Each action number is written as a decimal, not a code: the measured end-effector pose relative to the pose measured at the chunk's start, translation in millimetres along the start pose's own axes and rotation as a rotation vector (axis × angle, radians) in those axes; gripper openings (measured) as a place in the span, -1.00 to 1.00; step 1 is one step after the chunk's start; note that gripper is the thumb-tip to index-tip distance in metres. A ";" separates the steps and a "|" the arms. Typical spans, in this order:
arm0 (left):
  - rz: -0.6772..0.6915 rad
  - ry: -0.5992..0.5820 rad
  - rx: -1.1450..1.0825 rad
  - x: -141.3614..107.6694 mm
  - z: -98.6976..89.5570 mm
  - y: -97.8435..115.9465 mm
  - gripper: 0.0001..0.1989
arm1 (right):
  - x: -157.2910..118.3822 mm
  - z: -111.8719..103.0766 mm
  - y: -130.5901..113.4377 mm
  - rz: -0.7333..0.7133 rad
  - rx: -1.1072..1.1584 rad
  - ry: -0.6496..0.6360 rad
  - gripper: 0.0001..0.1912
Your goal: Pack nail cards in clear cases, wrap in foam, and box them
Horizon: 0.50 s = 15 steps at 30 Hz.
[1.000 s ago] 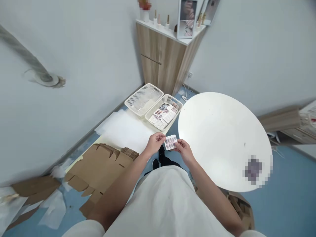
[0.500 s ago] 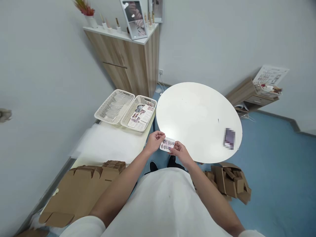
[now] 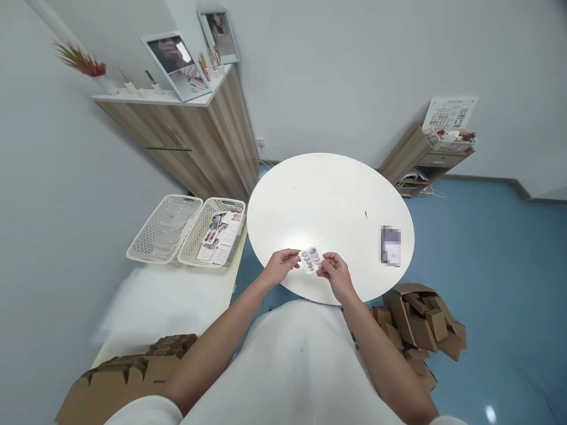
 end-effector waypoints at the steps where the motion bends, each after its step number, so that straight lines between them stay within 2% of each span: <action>1: -0.003 0.013 0.006 4.5 2.3 -0.9 -0.69 | 3.2 -5.1 0.0 0.011 0.004 0.002 -0.72; 4: -0.022 0.048 0.033 18.4 9.6 -5.4 -0.71 | 12.2 -18.2 1.8 0.044 -0.002 0.006 -0.73; 9: -0.110 0.008 0.105 32.0 26.3 -21.3 -0.72 | 28.9 -35.4 8.4 0.100 -0.047 0.002 -0.71; 12: -0.205 0.026 0.073 28.6 25.5 -38.9 -0.74 | 40.3 -41.1 13.2 0.125 -0.076 -0.006 -0.64; 15: -0.286 0.102 0.002 19.0 14.8 -57.8 -0.75 | 48.7 -29.2 22.8 0.154 -0.154 -0.108 -0.56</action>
Point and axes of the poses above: each hand's wrist, its own x-axis towards the middle knuckle, its own z-axis out of the palm, y = z × x, the point moved 10 cm from there along x, towards the middle knuckle, and after that the axes turned 10 degrees about x, right-handed, at the moved point
